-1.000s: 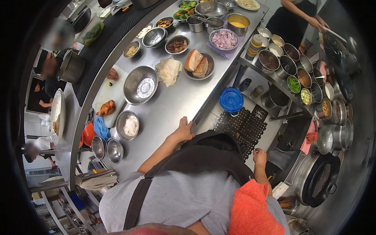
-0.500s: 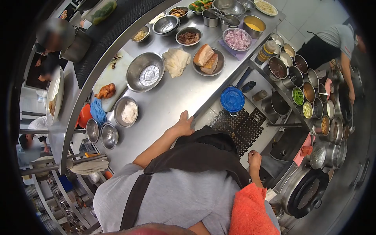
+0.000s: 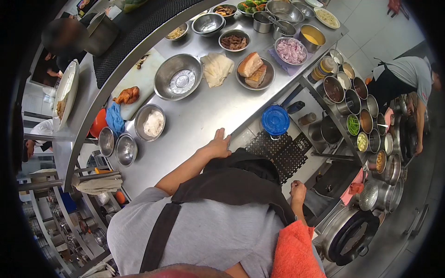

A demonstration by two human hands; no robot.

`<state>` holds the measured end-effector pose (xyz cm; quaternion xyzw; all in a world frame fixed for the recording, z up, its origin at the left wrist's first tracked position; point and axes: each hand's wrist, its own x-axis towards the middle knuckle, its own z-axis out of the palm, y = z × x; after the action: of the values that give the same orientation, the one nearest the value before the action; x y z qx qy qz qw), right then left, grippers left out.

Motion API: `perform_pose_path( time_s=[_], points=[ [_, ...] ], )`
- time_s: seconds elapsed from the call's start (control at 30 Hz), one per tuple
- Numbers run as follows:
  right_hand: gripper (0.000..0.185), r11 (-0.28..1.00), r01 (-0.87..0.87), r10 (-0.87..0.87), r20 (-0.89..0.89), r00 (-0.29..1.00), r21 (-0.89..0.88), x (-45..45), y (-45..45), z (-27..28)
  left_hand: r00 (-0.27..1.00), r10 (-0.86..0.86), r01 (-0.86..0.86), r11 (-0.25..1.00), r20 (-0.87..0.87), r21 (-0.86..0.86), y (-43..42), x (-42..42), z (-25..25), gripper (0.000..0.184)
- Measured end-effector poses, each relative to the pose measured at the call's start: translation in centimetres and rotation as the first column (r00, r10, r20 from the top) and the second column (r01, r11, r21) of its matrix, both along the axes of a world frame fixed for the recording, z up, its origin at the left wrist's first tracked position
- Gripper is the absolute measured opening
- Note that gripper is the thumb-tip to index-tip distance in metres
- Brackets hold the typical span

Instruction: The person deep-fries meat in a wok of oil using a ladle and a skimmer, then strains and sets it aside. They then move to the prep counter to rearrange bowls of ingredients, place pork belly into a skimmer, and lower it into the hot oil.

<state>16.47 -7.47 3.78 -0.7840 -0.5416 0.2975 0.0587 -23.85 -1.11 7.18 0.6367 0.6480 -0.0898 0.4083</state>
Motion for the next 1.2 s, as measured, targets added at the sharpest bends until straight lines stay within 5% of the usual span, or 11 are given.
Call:
perform_pose_path(
  time_s=[0.7,0.9,0.97,1.17,1.2],
  points=[
    [0.021,1.0,-0.007,0.007,0.025,1.0,-0.013,0.6,0.4,0.0,1.0,-0.017,0.017,0.998,-0.005,0.054,0.6,-0.4,-0.4,0.078],
    [0.022,0.996,-0.07,0.069,0.027,0.997,0.05,1.6,1.2,-1.4,1.0,-0.021,0.021,0.999,-0.003,0.045,0.6,-0.4,-0.8,0.081],
    [0.023,0.969,-0.224,0.21,0.126,0.969,0.106,0.9,2.0,-0.8,1.0,-0.001,0.001,1.0,0.018,0.0,0.7,-0.3,-0.6,0.082],
    [0.023,0.979,-0.194,0.193,0.033,0.981,0.055,0.5,3.3,-1.9,1.0,0.017,-0.017,1.0,-0.001,0.007,0.4,0.2,-0.5,0.082],
    [0.023,0.943,-0.317,0.317,0.019,0.948,0.101,2.5,3.4,-5.0,1.0,0.026,-0.026,1.0,0.006,0.01,0.3,0.2,-0.2,0.081]
  ],
)
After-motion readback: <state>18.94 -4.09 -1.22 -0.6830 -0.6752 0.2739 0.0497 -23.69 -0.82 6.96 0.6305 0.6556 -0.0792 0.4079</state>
